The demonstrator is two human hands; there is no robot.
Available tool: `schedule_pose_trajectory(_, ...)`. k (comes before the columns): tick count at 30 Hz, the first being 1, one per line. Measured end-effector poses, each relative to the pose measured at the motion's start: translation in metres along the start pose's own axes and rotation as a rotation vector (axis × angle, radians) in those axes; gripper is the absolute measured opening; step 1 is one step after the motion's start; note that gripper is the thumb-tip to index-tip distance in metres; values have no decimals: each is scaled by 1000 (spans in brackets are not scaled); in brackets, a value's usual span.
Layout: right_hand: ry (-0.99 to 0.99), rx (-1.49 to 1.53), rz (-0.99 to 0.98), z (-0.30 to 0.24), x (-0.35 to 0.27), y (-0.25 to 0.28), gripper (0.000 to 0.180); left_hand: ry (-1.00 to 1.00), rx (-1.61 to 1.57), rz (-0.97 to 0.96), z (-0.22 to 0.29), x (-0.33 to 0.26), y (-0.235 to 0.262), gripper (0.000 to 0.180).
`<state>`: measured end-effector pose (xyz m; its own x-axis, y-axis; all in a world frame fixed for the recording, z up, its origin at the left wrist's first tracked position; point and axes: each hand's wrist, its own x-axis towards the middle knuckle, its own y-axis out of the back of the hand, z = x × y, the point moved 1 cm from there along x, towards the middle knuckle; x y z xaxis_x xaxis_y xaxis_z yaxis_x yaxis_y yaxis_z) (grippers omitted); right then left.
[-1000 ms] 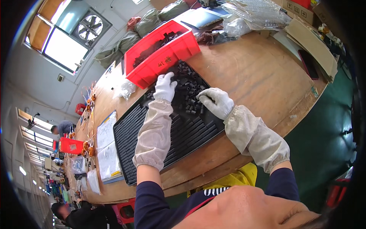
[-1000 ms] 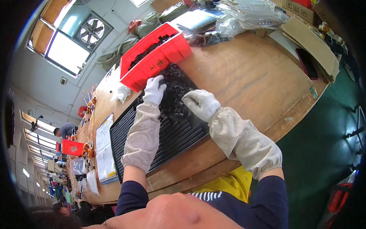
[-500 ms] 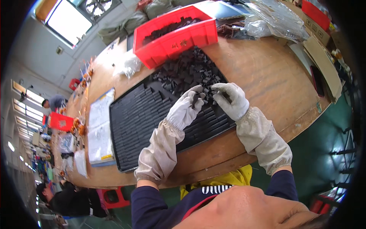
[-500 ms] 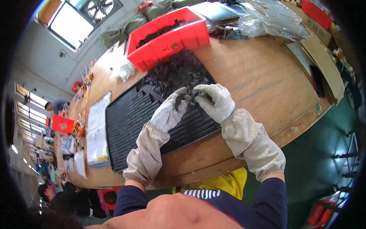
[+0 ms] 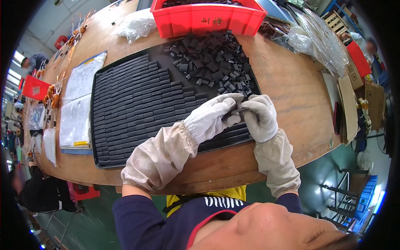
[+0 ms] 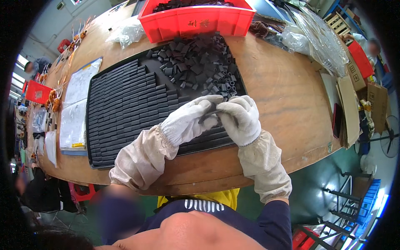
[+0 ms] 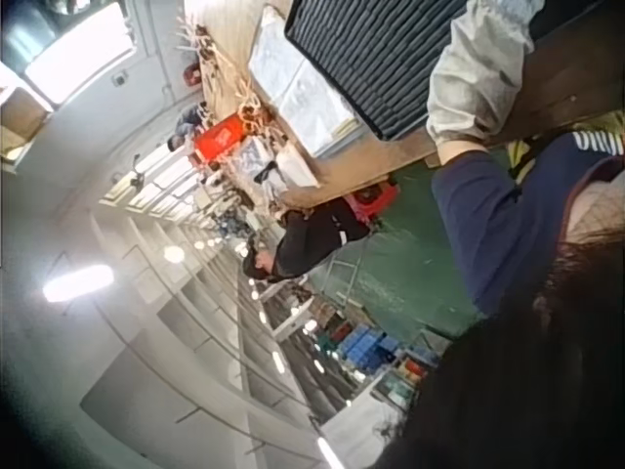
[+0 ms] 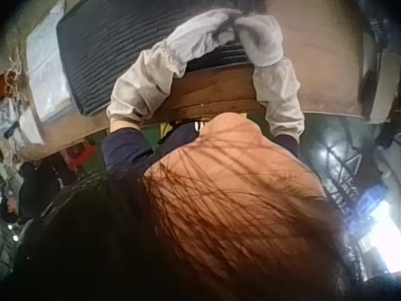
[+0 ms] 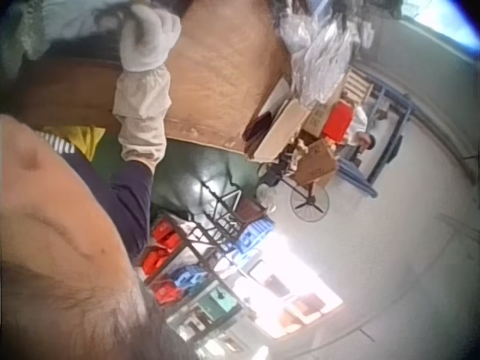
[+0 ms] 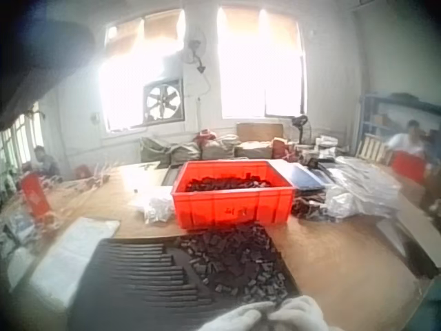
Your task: The person sits at a workbench in a factory and assembles small black plastic components. They pick up a cylindrical piece and a conical piece, fit them together, and place the assembled unit into a black tray. The person repeats this process continuously, filling the tray with the finished parts.
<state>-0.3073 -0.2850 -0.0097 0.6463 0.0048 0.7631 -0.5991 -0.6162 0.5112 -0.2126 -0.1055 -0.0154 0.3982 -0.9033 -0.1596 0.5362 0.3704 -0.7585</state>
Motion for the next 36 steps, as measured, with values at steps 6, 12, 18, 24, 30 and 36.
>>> schedule_pose_trajectory(6, -191, 118, 95, 6, -7, 6, 25, 93, -266, 12, 0, 0, -1, 40)
schedule_pose_trajectory(12, -91, 55, 76, 7, -4, 5, 20, 170, 43, 116, 5, -1, -12, 38)
schedule_pose_trajectory(18, -18, -66, 34, 5, 2, 7, 20, 110, 466, 161, 7, -6, -18, 40)
schedule_pose_trajectory(24, 61, -153, -13, 4, 3, 7, 31, 71, 619, 113, 7, -6, -15, 45)
schedule_pose_trajectory(30, -348, 329, 64, -2, -4, 5, 32, 67, 614, 194, 9, -3, -12, 36)
schedule_pose_trajectory(36, -463, 698, 3, 5, -12, 5, 23, -31, 692, 215, 6, 0, -7, 32)
